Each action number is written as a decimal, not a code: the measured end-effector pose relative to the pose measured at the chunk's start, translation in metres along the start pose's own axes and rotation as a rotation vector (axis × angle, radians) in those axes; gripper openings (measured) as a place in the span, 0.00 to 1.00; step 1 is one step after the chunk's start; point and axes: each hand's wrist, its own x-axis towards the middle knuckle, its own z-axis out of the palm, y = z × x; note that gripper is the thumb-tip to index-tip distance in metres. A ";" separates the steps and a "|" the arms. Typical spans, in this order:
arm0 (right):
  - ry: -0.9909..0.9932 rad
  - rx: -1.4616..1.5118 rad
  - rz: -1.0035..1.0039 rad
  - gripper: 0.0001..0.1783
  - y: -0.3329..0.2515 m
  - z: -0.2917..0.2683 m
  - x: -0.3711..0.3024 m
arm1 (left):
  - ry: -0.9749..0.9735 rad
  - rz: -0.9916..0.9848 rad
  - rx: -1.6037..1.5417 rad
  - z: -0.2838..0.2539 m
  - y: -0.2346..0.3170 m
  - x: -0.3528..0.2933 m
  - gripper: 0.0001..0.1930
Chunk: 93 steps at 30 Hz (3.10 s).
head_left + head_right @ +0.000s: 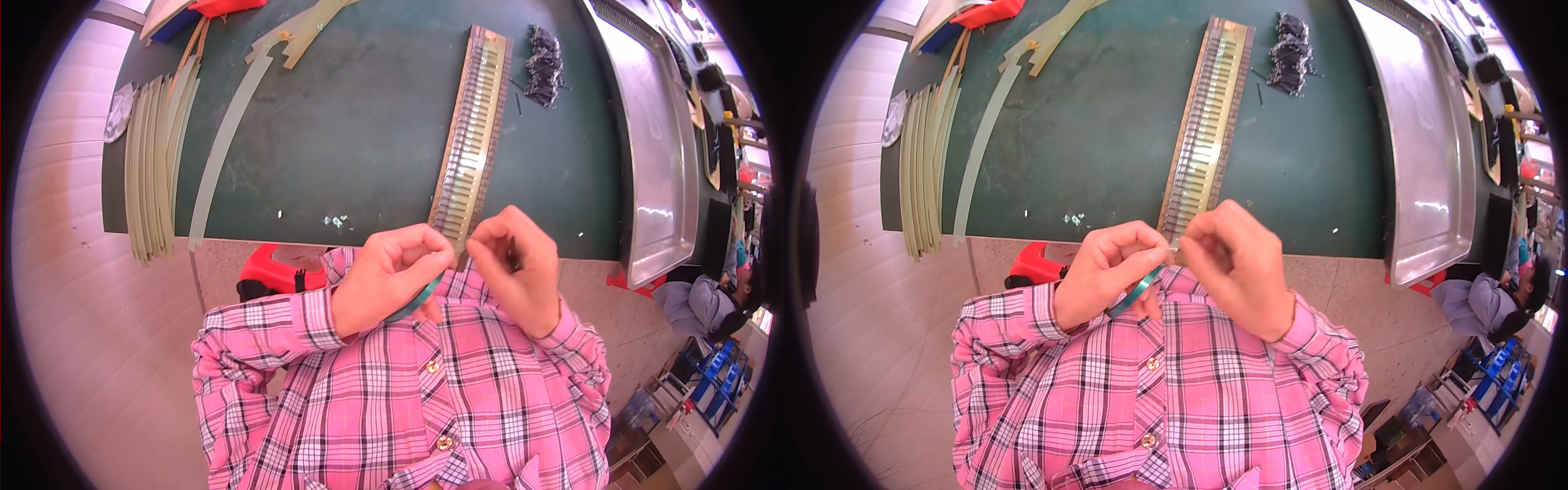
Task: Manually inserting small electronic components into a guided strip assembly on a production line.
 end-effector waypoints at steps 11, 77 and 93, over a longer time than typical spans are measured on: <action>0.517 -0.812 -0.445 0.04 0.010 -0.105 0.137 | 0.161 0.227 -0.083 0.011 0.034 -0.067 0.24; 0.115 -1.072 -0.382 0.36 0.091 -0.063 0.268 | -0.525 0.824 0.380 -0.077 0.075 0.052 0.25; 0.119 -1.093 -0.472 0.30 0.087 -0.079 0.274 | -0.542 0.715 0.439 -0.074 0.107 0.069 0.22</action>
